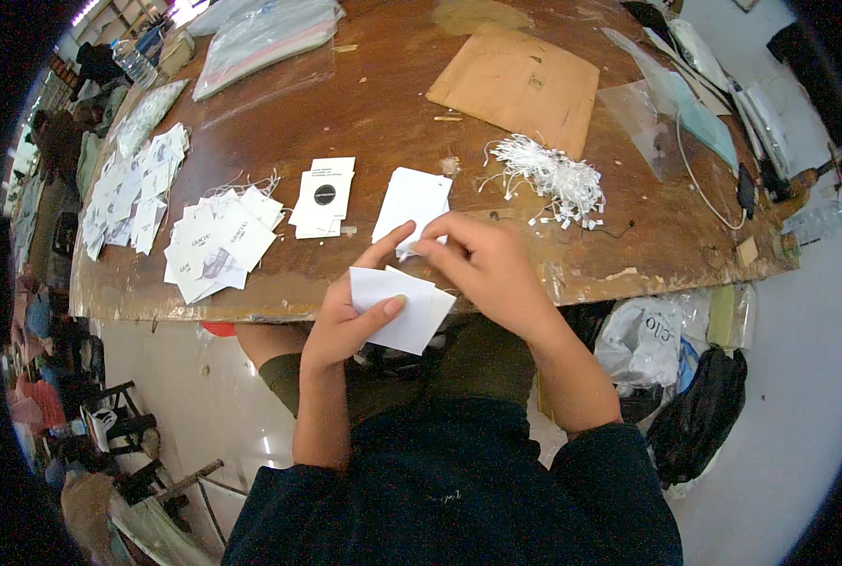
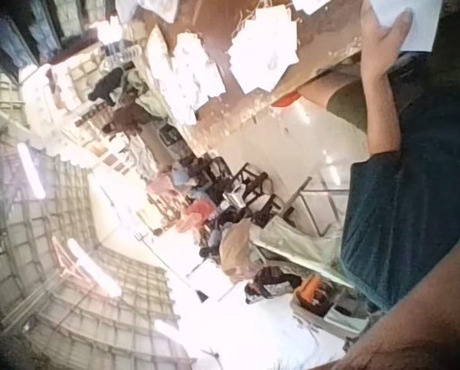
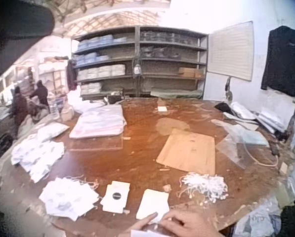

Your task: The person repeatedly picks small white paper tags and white plastic fasteners from a wooden table, inserts the fasteners into the tags, and places the assembled units into a growing stack. The person handles items one at a time and maintains a consistent workflow throughout the clip.

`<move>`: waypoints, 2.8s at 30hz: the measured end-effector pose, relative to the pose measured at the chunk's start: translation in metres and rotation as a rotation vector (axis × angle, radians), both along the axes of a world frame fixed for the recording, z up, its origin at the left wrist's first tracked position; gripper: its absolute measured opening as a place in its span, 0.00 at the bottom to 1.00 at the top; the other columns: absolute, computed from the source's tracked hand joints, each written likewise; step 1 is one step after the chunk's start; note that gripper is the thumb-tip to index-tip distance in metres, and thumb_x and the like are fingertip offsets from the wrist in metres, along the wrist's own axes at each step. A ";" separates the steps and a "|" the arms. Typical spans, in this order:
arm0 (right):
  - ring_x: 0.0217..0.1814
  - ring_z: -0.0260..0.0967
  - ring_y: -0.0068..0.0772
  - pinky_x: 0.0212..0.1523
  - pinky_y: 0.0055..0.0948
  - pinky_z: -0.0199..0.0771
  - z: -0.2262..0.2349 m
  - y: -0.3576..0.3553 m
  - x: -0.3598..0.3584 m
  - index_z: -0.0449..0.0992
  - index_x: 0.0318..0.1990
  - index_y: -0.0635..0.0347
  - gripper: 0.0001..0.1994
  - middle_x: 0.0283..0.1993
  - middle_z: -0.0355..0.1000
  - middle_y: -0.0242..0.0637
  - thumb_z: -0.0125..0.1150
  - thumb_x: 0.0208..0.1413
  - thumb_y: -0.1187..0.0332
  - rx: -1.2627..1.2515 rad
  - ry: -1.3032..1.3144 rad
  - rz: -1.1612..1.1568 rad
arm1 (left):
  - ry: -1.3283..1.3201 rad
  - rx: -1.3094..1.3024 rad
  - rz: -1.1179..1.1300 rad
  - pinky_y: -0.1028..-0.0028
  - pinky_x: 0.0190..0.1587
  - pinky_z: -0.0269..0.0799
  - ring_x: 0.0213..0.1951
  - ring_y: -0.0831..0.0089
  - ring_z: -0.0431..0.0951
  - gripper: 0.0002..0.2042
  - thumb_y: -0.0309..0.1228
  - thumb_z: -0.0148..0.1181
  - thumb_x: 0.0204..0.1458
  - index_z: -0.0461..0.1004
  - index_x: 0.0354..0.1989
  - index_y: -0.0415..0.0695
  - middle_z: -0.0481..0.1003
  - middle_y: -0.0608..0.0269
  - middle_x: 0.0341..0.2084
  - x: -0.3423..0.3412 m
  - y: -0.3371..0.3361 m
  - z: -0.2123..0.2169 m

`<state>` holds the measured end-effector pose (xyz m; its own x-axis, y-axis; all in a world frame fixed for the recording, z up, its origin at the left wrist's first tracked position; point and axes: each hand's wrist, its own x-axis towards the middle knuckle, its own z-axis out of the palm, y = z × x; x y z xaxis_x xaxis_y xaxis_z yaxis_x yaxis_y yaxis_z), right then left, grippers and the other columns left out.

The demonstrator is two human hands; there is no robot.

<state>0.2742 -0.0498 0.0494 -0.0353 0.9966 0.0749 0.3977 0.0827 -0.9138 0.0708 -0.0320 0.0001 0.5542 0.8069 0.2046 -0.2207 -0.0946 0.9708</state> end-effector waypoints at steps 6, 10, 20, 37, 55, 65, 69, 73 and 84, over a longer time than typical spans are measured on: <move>0.20 0.60 0.14 0.21 0.20 0.58 0.008 0.013 -0.010 0.76 0.31 0.63 0.06 0.18 0.66 0.28 0.63 0.56 0.71 -0.029 -0.110 0.268 | 0.106 0.027 -0.175 0.72 0.49 0.69 0.46 0.73 0.73 0.13 0.27 0.61 0.55 0.74 0.47 0.35 0.74 0.57 0.49 -0.017 0.004 -0.003; 0.20 0.63 0.17 0.21 0.23 0.60 -0.001 0.016 -0.016 0.75 0.29 0.64 0.06 0.18 0.68 0.31 0.63 0.55 0.71 -0.033 -0.121 0.282 | 0.092 -0.106 0.024 0.74 0.46 0.70 0.42 0.75 0.73 0.15 0.29 0.62 0.56 0.72 0.49 0.36 0.74 0.63 0.39 -0.023 0.002 -0.004; 0.19 0.68 0.37 0.23 0.33 0.64 0.005 0.014 -0.012 0.75 0.27 0.62 0.11 0.19 0.71 0.41 0.63 0.55 0.64 -0.021 -0.189 0.360 | 0.157 0.091 -0.089 0.69 0.57 0.64 0.57 0.65 0.70 0.13 0.27 0.62 0.52 0.75 0.42 0.29 0.64 0.47 0.61 -0.033 0.011 0.010; 0.45 0.66 0.31 0.47 0.30 0.68 -0.016 0.003 0.033 0.70 0.25 0.60 0.12 0.39 0.70 0.36 0.60 0.59 0.66 0.158 0.483 0.281 | -0.052 -0.085 0.054 0.76 0.41 0.72 0.37 0.77 0.76 0.11 0.26 0.64 0.50 0.76 0.42 0.37 0.78 0.60 0.36 -0.067 0.007 -0.002; 0.31 0.69 0.16 0.33 0.17 0.69 -0.022 0.003 -0.065 0.73 0.40 0.67 0.05 0.34 0.77 0.35 0.60 0.58 0.78 0.167 0.232 0.022 | 0.031 -0.141 0.625 0.77 0.38 0.72 0.35 0.78 0.76 0.13 0.31 0.61 0.58 0.76 0.44 0.32 0.79 0.60 0.34 -0.013 -0.001 -0.004; 0.30 0.70 0.28 0.32 0.24 0.70 -0.021 0.018 -0.078 0.74 0.34 0.67 0.03 0.31 0.73 0.39 0.61 0.55 0.77 0.399 -0.039 -0.174 | 0.044 -0.108 0.664 0.77 0.35 0.72 0.33 0.80 0.76 0.12 0.31 0.60 0.58 0.77 0.42 0.32 0.79 0.61 0.31 -0.011 0.001 -0.005; 0.28 0.68 0.32 0.30 0.27 0.69 -0.022 0.021 -0.082 0.72 0.34 0.67 0.03 0.32 0.70 0.41 0.60 0.56 0.77 0.522 -0.053 -0.158 | 0.048 -0.102 0.669 0.77 0.34 0.72 0.32 0.81 0.75 0.12 0.31 0.60 0.58 0.78 0.40 0.32 0.79 0.62 0.30 -0.013 0.001 -0.006; 0.29 0.68 0.39 0.30 0.33 0.70 -0.019 0.022 -0.083 0.71 0.34 0.67 0.02 0.32 0.68 0.44 0.58 0.55 0.78 0.516 -0.064 -0.099 | 0.049 -0.122 0.664 0.77 0.33 0.71 0.31 0.81 0.75 0.12 0.31 0.61 0.58 0.78 0.40 0.32 0.79 0.63 0.29 -0.015 0.001 -0.006; 0.27 0.67 0.38 0.29 0.31 0.68 -0.025 0.024 -0.085 0.71 0.34 0.67 0.02 0.31 0.68 0.43 0.56 0.57 0.77 0.554 -0.155 -0.146 | 0.245 0.084 0.677 0.75 0.31 0.72 0.26 0.72 0.78 0.11 0.30 0.61 0.56 0.77 0.37 0.32 0.79 0.56 0.26 -0.013 -0.002 -0.005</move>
<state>0.1896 -0.0253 0.0246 0.0467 0.8059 0.5902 0.5662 0.4654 -0.6803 0.0575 -0.0340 -0.0049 -0.0234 0.9764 0.2148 0.1353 -0.2098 0.9683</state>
